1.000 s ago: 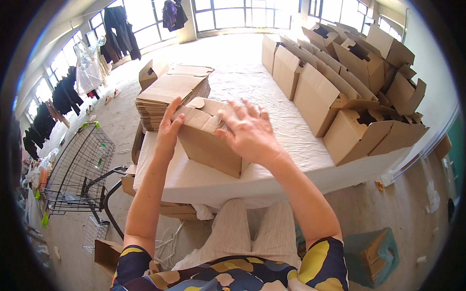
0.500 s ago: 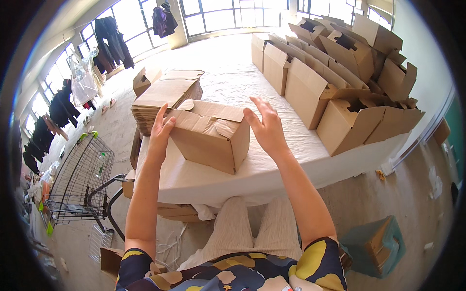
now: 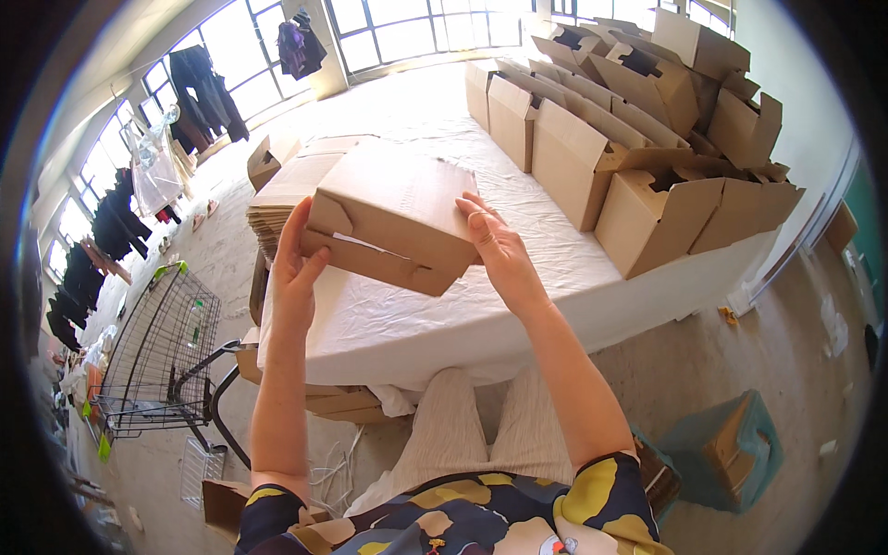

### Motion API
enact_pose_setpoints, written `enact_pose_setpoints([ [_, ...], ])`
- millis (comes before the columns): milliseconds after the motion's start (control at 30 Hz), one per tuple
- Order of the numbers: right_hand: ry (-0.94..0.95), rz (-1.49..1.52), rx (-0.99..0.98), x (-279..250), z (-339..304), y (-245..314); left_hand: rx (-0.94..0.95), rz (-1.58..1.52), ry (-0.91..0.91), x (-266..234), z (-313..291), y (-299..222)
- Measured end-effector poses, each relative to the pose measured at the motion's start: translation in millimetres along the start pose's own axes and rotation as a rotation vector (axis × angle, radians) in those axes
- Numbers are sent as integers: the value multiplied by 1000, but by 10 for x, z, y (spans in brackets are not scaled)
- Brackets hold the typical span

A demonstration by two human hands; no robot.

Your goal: The person folds a cardboard box by hand, secures its flaps, and kemudian stacks it onto a table alongside several other pre-assembled boxes.

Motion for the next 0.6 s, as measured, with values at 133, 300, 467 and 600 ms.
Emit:
enact_pose_setpoints([
  [133,-174,-170,-308,-266,-108,124,39,-150,104,134,-129,179],
  [300,-323,38,-214,-319,-404,-158,-41,-369,-10,158,-478,721],
  [467,-366,75,-313,-381,-648,-566,-188,-310,-136,249,-782,1199],
  [600,-390,202,-212,-481,-757,-877,-204,-232,-163,224,-872,1296],
])
Point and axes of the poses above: each hand's wrist, its own z-axis towards the middle knuckle, its own x-axis out of the palm, y = z × x, the point moved 9 cm from there along z, towards the middle knuckle, and after that the axes turned 7 degrees about -z, right-handed, at the moved point
